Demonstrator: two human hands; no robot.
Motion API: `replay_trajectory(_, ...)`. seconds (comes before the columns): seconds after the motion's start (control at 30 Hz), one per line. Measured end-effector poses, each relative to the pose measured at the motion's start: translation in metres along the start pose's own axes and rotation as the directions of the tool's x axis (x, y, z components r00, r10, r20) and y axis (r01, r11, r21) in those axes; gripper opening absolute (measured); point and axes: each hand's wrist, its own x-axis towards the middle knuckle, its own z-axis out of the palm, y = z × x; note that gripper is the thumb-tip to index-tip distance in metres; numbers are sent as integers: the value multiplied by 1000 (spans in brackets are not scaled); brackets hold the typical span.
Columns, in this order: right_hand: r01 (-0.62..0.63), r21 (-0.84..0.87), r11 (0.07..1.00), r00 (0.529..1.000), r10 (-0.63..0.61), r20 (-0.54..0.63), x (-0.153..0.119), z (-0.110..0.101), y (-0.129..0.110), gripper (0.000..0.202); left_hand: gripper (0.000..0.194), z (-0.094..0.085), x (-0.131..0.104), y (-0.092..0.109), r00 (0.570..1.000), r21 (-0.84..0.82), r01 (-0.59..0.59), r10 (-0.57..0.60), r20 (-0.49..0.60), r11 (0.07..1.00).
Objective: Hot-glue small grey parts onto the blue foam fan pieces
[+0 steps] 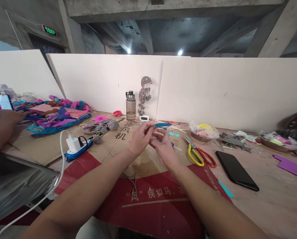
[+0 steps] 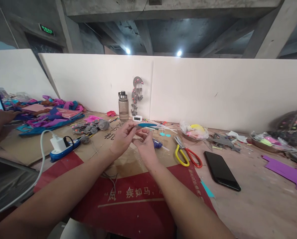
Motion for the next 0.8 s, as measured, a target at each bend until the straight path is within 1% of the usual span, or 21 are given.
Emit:
replay_trajectory(0.07,-71,47,996,997,73,-27,-2,2,-5,48,16,0,1,-1,999,-87,44,-46,-15,995)
replay_trajectory(0.13,-106,40,994,993,108,-52,-4,2,-9,47,16,1,3,-2,995,-186,85,-92,-29,979)
replay_trajectory(0.23,-115,-70,991,991,109,-77,-4,-1,-10,39,16,2,5,0,991,-266,105,-122,-50,958)
replay_trajectory(0.3,-92,-203,975,995,82,-59,-3,-4,-8,30,16,3,5,1,990,-282,106,-126,-55,954)
replay_trajectory(0.33,-54,-284,957,998,43,-45,-2,-5,-6,26,16,3,5,1,991,-279,107,-126,-54,954)
replay_trajectory(0.4,69,-431,900,996,-85,-18,-1,-6,-2,23,15,4,3,1,992,-233,98,-114,-53,967)
replay_trajectory(0.47,180,-516,837,977,-211,-2,0,-5,0,24,13,5,0,1,995,-131,76,-82,-47,989)
replay_trajectory(0.5,209,-541,815,968,-249,-1,1,-5,1,24,12,6,-1,1,997,-73,63,-66,-44,995)
replay_trajectory(0.57,212,-576,789,962,-273,-20,3,-5,1,19,12,10,-5,3,998,18,48,-48,-36,999)
replay_trajectory(0.63,173,-610,773,965,-258,-54,6,-8,0,11,13,13,-7,4,998,53,62,-60,-27,997)
replay_trajectory(0.7,135,-628,766,971,-230,-72,9,-12,0,5,13,16,-8,5,995,47,97,-96,-15,994)
replay_trajectory(0.8,126,-642,756,973,-220,-68,11,-16,1,10,10,17,-8,4,988,-8,153,-153,-1,988)
